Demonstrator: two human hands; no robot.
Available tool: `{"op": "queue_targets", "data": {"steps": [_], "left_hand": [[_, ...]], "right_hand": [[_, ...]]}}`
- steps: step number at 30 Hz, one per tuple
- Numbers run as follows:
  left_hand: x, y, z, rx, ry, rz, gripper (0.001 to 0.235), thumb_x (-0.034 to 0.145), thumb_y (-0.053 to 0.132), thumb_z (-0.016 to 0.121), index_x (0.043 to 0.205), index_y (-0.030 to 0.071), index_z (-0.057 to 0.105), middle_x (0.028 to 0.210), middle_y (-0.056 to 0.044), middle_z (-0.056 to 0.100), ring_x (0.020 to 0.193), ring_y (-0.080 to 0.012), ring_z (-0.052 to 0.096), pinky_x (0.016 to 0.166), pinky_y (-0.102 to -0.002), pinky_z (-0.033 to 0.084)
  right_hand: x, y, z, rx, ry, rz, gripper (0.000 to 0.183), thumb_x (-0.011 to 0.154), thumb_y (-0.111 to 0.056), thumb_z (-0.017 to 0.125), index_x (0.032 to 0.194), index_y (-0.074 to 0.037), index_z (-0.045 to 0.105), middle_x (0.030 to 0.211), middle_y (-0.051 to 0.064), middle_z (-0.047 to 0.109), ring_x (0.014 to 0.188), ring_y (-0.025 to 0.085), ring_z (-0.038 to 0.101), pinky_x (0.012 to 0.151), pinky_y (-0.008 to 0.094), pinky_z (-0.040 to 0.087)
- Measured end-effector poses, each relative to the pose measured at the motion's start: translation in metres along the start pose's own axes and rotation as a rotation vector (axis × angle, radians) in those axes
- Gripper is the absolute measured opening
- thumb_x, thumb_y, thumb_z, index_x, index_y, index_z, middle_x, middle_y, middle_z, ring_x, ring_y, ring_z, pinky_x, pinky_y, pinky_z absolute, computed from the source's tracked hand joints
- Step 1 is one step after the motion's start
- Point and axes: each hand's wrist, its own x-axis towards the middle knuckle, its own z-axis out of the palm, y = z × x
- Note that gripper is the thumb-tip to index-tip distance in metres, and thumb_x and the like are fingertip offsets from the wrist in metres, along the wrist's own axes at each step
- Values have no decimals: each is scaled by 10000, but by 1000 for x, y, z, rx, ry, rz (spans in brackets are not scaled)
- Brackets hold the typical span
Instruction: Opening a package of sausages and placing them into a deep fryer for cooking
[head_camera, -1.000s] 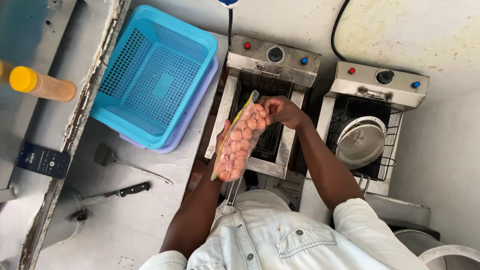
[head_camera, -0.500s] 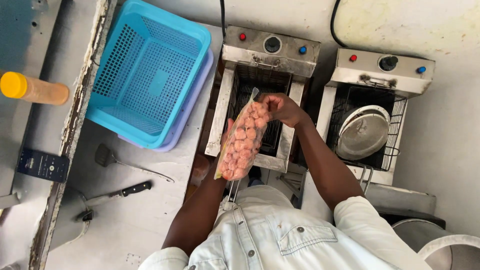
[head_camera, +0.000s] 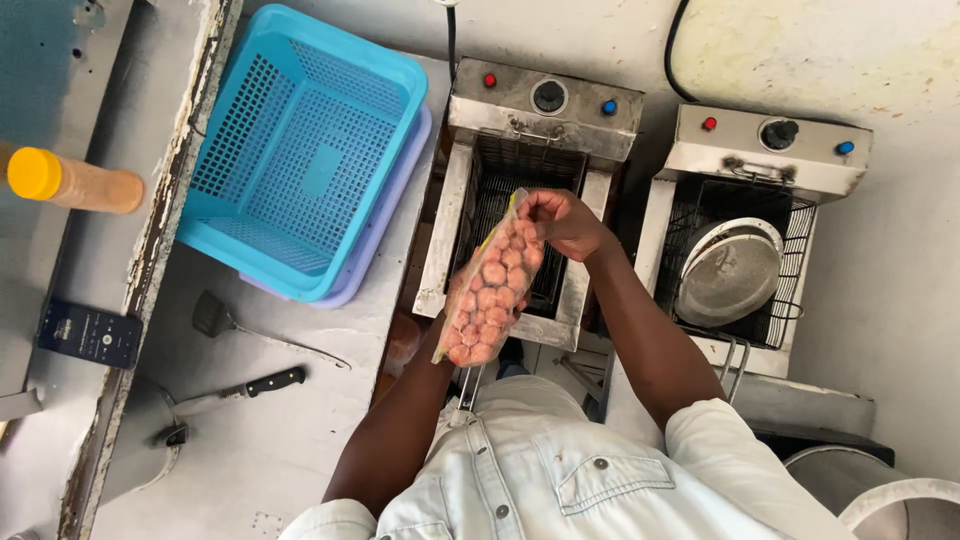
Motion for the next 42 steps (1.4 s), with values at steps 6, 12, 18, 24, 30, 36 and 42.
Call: {"op": "queue_targets", "data": {"steps": [6, 12, 18, 24, 30, 36, 42], "left_hand": [[-9, 10, -22, 163, 121, 14, 892, 1013, 733, 333, 1509, -5, 400, 1379, -340, 589, 1131, -484, 677, 799, -501, 616], [-7, 12, 39, 159, 118, 96, 784, 996, 594, 562, 1462, -30, 480, 1351, -349, 616, 1151, -481, 679, 890, -490, 611], [-36, 8, 58, -20, 127, 150, 534, 998, 494, 557, 1289, 47, 567, 1102, -202, 714, 824, -355, 733, 715, -432, 633], [-79, 23, 60, 144, -62, 253, 328, 1010, 412, 597, 1102, 105, 530, 924, -65, 685, 753, -166, 660, 745, -312, 597], [-85, 124, 86, 29, -406, 336, 289, 993, 216, 664, 1237, 91, 574, 937, -61, 614, 746, -122, 517, 676, -225, 481], [-216, 50, 164, 311, -513, 153, 300, 949, 136, 740, 1180, 13, 594, 1171, -145, 676, 1031, -244, 654, 929, -364, 574], [-282, 44, 175, -299, -321, 817, 856, 743, -135, 806, 1439, 127, 382, 1248, -36, 474, 1010, -99, 555, 817, -159, 479]], "right_hand": [[6, -13, 15, -110, -96, -32, 234, 881, -40, 811, 894, -18, 578, 840, 68, 585, 606, 208, 736, 528, 338, 630], [1, -19, 24, -381, 26, -32, 434, 808, -140, 903, 1120, -23, 625, 928, 31, 630, 811, 87, 637, 743, 249, 543], [11, -5, 31, -189, -83, 76, 481, 791, -318, 893, 1008, 9, 614, 887, 60, 613, 734, 101, 653, 664, 238, 572], [105, 42, 124, -230, 69, 31, 279, 1052, -308, 637, 1118, -37, 646, 1078, 45, 663, 965, 119, 575, 868, 253, 475], [174, 221, 177, -907, -464, -157, 966, 698, -567, 900, 1439, -37, 578, 1446, 178, 531, 1185, 341, 566, 1019, 448, 494], [112, 186, 290, -1775, -558, 5, 802, 761, -544, 841, 1384, -89, 621, 1439, 207, 561, 1054, 588, 632, 888, 626, 551], [55, 155, 294, -1519, -618, 29, 616, 904, -553, 712, 1240, -36, 713, 1325, 242, 634, 1067, 569, 650, 902, 609, 548]]}}
